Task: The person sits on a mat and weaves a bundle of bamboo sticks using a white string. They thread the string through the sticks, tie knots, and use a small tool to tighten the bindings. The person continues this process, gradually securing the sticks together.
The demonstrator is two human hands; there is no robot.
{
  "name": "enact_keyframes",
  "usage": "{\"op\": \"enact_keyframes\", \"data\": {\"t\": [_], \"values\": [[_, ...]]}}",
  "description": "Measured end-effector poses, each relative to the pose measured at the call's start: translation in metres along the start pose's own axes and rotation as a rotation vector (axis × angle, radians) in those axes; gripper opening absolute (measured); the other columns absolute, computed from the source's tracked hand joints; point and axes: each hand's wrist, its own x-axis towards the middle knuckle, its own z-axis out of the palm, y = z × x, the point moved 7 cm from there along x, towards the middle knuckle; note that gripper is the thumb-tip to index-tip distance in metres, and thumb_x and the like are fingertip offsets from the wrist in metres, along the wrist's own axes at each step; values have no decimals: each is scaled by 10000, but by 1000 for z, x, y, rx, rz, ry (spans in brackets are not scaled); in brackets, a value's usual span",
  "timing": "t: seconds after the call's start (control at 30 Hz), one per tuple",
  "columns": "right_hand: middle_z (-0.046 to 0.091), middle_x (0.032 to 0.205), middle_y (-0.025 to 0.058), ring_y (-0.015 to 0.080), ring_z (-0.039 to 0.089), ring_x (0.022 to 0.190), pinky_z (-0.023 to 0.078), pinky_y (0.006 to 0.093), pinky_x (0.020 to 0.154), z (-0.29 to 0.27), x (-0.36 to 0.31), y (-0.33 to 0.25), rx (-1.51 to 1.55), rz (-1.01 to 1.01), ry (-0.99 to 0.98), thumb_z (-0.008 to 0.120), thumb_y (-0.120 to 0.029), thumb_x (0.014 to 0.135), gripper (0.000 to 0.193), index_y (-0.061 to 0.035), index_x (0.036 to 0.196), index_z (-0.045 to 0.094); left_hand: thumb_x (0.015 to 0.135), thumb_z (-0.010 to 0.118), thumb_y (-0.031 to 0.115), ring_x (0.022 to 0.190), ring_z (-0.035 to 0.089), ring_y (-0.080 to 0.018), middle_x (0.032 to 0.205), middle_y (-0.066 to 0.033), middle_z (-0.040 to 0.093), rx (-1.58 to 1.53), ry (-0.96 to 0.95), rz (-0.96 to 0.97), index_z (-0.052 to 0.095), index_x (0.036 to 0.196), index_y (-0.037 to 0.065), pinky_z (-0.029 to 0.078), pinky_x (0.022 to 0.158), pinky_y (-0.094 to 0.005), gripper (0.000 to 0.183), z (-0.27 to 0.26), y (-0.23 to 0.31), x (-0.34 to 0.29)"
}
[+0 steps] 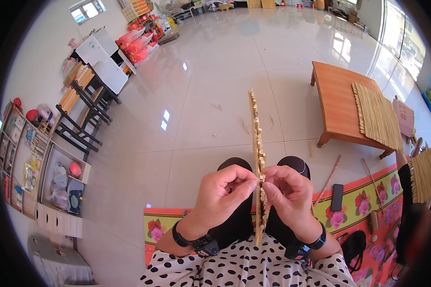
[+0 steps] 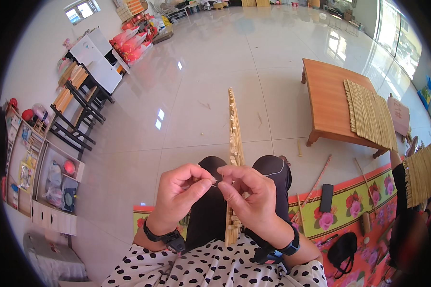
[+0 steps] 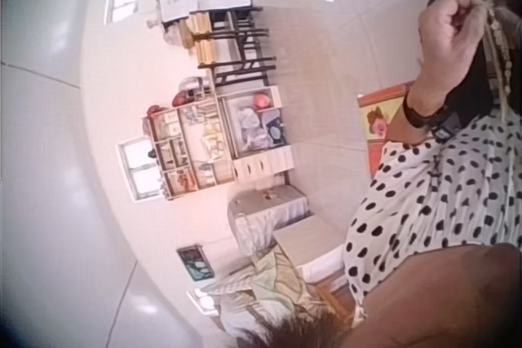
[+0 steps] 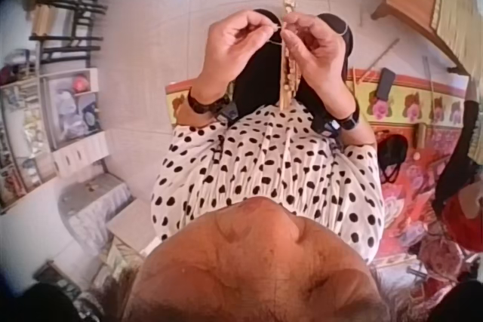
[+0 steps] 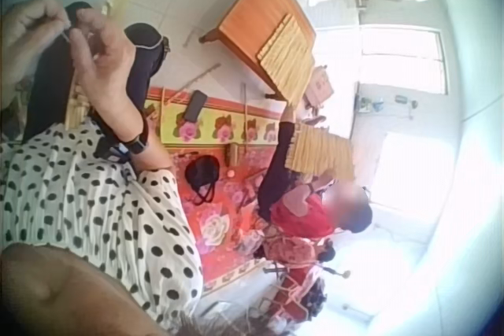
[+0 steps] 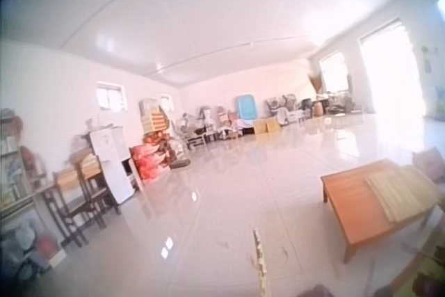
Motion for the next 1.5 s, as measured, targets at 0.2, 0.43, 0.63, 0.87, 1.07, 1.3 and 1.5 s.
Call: {"op": "enact_keyframes", "data": {"t": [0.2,0.43,0.63,0.87,1.07,1.3,1.5], "values": [[624,780,25,51,530,568,398,195,497,5,5,-12,-129,-178,-60,694,26,842,113,-1,948,667,904,647,62,601,473,-8,704,24,574,139,-48,5,626,910,-12,381,537,-176,77,1,-3,0],[589,747,19,58,526,568,400,203,503,2,4,-5,-135,-87,-47,672,-11,862,62,-21,854,611,839,668,-22,588,458,-27,679,15,541,244,-1,93,639,893,-11,371,534,-196,62,6,10,-1],[559,736,7,36,519,595,401,186,520,4,1,7,7,97,-71,625,-48,915,61,-8,888,586,812,718,9,491,520,-97,644,-19,552,479,60,364,649,913,44,386,450,-238,126,10,24,-3],[564,788,-17,27,495,571,398,170,505,-7,3,10,267,122,-2,580,-71,967,77,-7,1001,551,816,715,27,505,537,-135,673,-25,572,412,-17,354,658,912,73,392,446,-265,121,4,26,-6],[554,873,16,44,490,546,397,177,485,-10,4,3,275,42,3,573,-49,965,89,15,1026,577,908,611,101,523,465,-202,635,-27,408,-270,-528,667,678,933,48,392,469,-304,89,22,89,-48],[562,874,37,49,510,564,393,177,496,-7,1,0,264,-24,-26,597,-27,943,96,33,1001,646,900,631,41,524,488,-163,679,-72,537,-478,-639,866,658,904,-99,363,507,-304,143,26,117,-60],[588,880,43,51,524,625,399,178,541,-1,0,-6,189,21,-109,636,-33,921,78,19,962,676,871,657,64,558,565,-138,711,-24,579,84,-249,475,672,969,80,429,473,-274,101,7,67,-21]]}}
